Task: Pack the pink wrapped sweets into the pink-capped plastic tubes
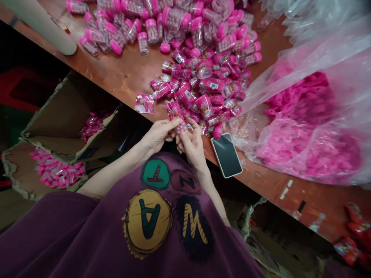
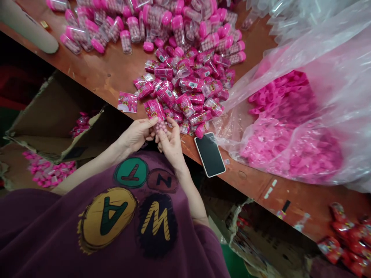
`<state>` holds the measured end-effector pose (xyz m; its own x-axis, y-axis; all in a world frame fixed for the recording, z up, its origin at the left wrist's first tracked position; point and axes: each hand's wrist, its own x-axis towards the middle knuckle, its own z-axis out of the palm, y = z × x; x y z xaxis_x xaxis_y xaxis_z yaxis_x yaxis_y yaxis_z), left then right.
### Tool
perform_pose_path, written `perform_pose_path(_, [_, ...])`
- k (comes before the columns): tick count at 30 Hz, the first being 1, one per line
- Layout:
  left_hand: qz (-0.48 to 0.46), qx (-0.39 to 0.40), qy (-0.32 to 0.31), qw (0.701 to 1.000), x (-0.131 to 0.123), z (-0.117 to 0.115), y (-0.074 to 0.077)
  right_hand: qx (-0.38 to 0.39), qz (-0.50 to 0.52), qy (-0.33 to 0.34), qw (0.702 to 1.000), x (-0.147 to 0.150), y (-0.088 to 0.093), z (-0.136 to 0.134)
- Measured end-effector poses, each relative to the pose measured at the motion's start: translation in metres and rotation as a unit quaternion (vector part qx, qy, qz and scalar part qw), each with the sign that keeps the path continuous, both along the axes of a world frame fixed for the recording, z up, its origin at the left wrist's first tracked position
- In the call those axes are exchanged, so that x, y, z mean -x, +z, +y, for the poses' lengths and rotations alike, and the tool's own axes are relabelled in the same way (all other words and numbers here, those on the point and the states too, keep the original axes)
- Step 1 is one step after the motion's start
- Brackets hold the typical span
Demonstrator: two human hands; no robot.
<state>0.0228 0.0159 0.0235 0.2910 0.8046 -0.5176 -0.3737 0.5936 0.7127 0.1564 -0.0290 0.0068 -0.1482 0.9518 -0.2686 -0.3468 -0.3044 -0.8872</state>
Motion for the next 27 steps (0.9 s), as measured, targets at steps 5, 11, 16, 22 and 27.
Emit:
perform_pose_path(5, [-0.017, 0.031, 0.039, 0.999, -0.004, -0.006, -0.002, -0.018, -0.081, -0.037, 0.996, 0.008, -0.01, 0.001])
perform_pose_path(11, [-0.004, 0.043, 0.036, 0.998, -0.001, -0.005, 0.003, -0.002, -0.061, -0.018, 0.998, 0.006, -0.01, 0.002])
perform_pose_path(16, [-0.014, 0.05, 0.046, 0.998, 0.004, 0.003, 0.001, 0.006, -0.061, -0.016, 0.998, 0.009, -0.007, -0.001])
perform_pose_path(22, [-0.048, 0.059, 0.078, 0.994, -0.001, -0.002, -0.003, -0.011, -0.08, -0.044, 0.996, 0.017, -0.012, -0.001])
perform_pose_path(27, [-0.061, 0.065, 0.074, 0.993, 0.003, -0.005, -0.002, 0.006, -0.06, -0.029, 0.998, 0.017, -0.013, 0.0])
